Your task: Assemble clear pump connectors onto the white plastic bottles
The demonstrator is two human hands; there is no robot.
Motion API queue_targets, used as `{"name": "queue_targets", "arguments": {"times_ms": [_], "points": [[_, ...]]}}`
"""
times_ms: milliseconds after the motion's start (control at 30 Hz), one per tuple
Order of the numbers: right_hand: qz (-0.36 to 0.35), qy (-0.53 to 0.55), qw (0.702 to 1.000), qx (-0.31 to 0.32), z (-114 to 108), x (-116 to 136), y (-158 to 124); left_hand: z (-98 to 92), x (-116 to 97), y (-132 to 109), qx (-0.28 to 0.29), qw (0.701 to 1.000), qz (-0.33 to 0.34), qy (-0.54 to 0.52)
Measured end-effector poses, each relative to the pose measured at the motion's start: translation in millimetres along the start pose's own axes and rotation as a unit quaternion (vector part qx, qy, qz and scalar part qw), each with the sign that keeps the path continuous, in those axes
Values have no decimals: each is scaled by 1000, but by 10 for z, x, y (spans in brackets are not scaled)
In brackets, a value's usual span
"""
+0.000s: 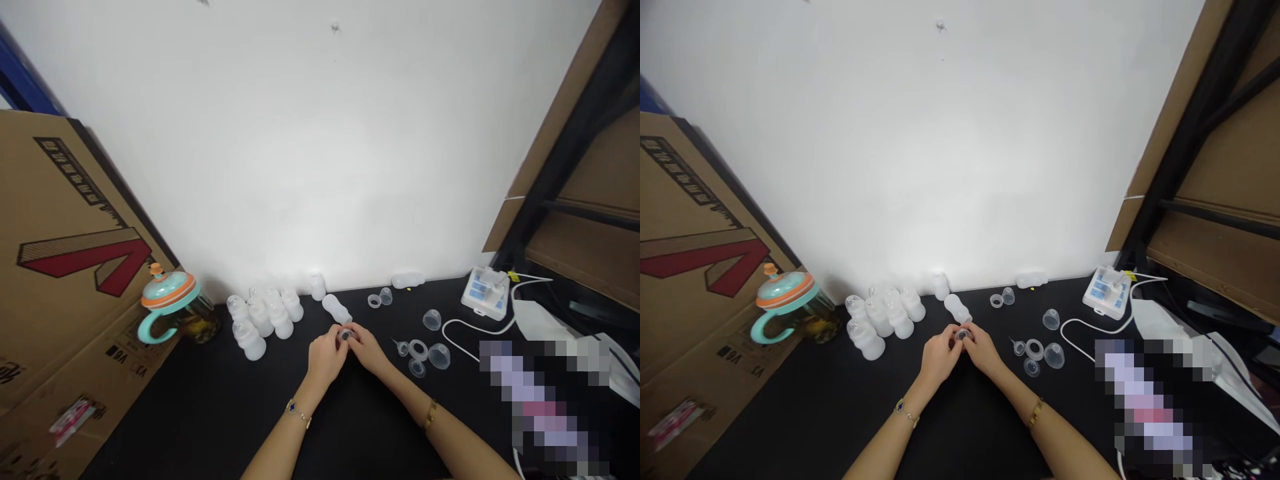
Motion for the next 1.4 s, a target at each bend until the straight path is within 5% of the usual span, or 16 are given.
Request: {"name": "queue_targets", "arguments": {"times_ms": [167, 467, 1400], "points": [[37, -7, 999, 7, -16, 38, -37, -7, -7, -2, -2, 1000, -11, 6], [46, -201, 978, -30, -89, 191, -104, -29, -2, 6, -26, 999, -4, 28], [10, -187, 982, -31, -89, 158, -87, -86, 64, 25, -37, 998, -1, -42]]}}
Point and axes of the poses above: each hand's wrist, its own y-axis towards the middle knuckle, its own z-axis out of the palm, x = y × z, the point moved 6 cm from there along y, towards the middle knuckle, and after that the axes turned 15 degrees about x, right-handed, at the moved point
